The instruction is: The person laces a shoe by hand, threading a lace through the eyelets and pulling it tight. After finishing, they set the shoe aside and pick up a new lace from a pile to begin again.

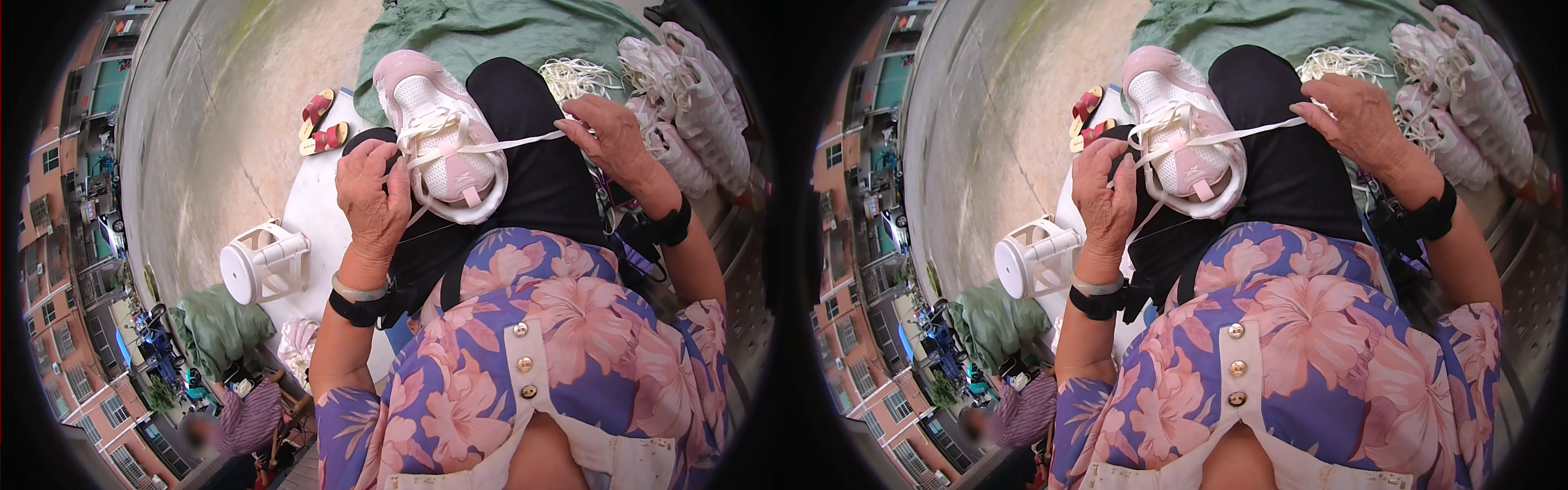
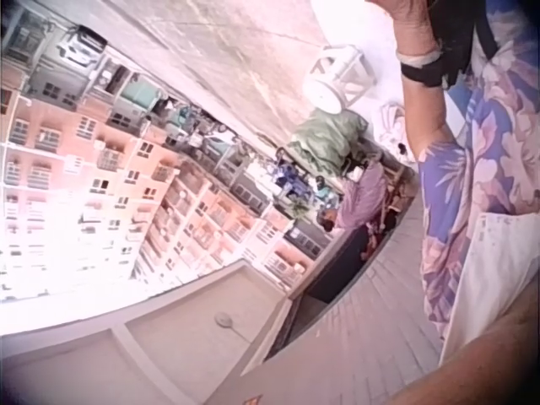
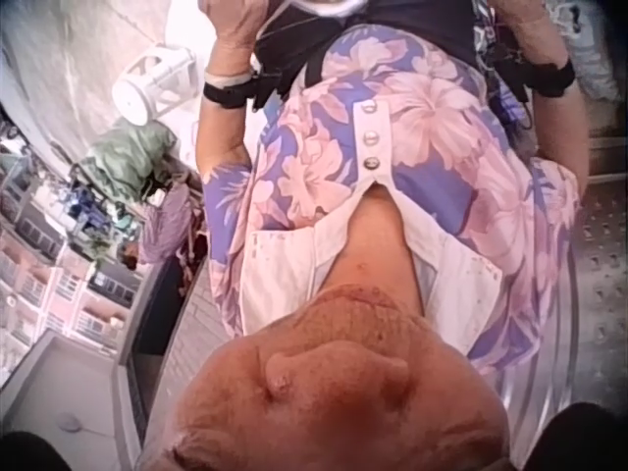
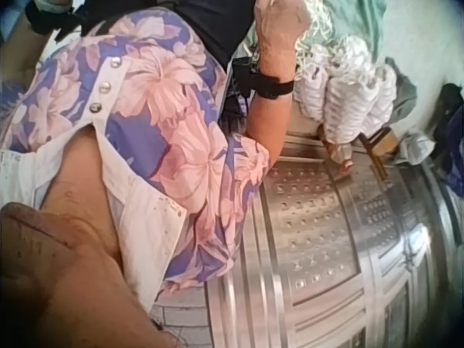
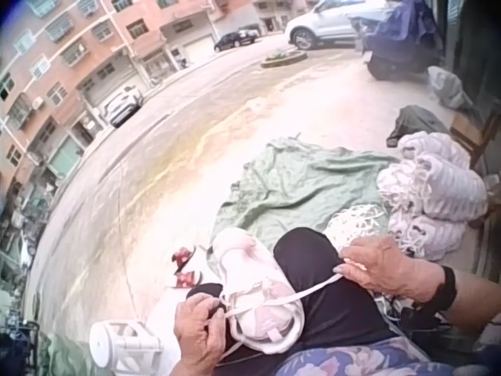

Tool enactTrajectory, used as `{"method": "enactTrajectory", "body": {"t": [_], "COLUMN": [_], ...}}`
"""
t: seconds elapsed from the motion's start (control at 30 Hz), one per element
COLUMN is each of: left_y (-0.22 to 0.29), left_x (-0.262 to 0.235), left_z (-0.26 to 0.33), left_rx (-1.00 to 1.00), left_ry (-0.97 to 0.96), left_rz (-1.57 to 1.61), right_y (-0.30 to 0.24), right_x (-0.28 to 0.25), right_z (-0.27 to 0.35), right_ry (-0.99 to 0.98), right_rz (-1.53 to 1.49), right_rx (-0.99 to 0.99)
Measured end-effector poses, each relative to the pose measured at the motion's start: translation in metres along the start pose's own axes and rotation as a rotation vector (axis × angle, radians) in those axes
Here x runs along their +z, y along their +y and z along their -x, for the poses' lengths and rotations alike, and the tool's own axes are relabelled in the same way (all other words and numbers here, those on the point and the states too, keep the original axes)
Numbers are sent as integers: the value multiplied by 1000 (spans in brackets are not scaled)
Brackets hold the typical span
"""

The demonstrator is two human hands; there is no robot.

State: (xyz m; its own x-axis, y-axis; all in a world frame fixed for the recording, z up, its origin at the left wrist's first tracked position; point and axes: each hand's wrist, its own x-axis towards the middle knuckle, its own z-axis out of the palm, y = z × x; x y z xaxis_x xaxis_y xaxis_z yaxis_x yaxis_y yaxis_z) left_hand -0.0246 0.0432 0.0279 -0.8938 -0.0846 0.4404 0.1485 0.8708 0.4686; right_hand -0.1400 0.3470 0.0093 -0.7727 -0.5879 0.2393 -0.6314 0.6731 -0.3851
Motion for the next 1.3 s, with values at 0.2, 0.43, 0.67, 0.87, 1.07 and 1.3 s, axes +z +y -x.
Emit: {"method": "enactTrajectory", "body": {"t": [0.2, 0.43, 0.67, 0.87, 1.07, 1.3], "left_y": [-12, -10, -53, -59, -64, -59], "left_x": [-4, -6, -55, -73, -78, -75], "left_z": [5, 6, 12, 30, 43, 45], "left_rx": [-51, -67, -471, -662, -738, -807], "left_ry": [-178, -297, -366, -398, -467, -488], "left_rz": [-52, 9, 376, 598, 634, 713], "right_y": [-54, -74, -65, -66, -68, -65], "right_x": [27, 50, 50, 46, 47, 51], "right_z": [-35, -43, -37, -37, -38, -38], "right_ry": [193, 25, 65, 65, 59, 14], "right_rz": [-322, -556, -477, -450, -470, -497], "right_rx": [-257, -43, -81, -84, -91, -66]}}
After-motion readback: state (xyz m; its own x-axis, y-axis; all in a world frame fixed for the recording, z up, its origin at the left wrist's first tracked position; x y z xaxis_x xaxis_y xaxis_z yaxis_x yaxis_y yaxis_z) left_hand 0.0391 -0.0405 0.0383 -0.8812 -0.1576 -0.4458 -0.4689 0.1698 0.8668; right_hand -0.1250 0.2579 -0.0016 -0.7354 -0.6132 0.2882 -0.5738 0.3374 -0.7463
